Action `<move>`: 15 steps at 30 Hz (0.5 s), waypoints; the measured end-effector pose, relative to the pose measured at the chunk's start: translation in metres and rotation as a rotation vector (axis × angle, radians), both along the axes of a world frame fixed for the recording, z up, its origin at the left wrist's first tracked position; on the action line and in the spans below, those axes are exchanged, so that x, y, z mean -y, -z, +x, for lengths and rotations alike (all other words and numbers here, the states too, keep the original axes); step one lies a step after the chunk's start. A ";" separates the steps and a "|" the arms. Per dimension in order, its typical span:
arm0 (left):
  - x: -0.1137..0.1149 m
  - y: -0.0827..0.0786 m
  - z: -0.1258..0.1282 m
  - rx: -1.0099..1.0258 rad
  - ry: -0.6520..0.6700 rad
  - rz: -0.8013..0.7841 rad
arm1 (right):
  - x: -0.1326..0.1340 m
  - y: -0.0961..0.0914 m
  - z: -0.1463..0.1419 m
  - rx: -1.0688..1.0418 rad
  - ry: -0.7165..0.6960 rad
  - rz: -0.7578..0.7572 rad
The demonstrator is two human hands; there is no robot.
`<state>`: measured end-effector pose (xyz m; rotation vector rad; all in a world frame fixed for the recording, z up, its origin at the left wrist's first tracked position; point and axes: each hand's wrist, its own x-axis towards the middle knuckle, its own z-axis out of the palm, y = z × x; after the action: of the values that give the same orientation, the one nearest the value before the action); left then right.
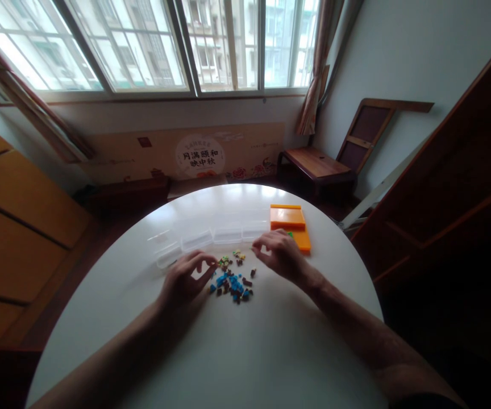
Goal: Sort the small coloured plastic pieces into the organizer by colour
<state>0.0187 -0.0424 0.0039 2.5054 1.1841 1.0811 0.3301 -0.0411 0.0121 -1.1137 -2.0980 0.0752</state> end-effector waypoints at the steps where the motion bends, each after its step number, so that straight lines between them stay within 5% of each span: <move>1: -0.002 0.000 -0.002 -0.020 -0.014 0.004 | -0.004 -0.001 0.011 0.031 0.063 -0.004; 8: -0.007 0.004 -0.005 -0.131 -0.002 0.007 | -0.018 0.008 0.046 0.185 0.481 -0.133; 15: -0.007 0.003 -0.003 -0.160 -0.002 -0.023 | -0.009 0.004 0.023 0.081 0.368 -0.080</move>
<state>0.0153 -0.0355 0.0008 2.6143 1.2317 0.8763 0.3535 -0.0324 0.0082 -1.5561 -1.9388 -0.0636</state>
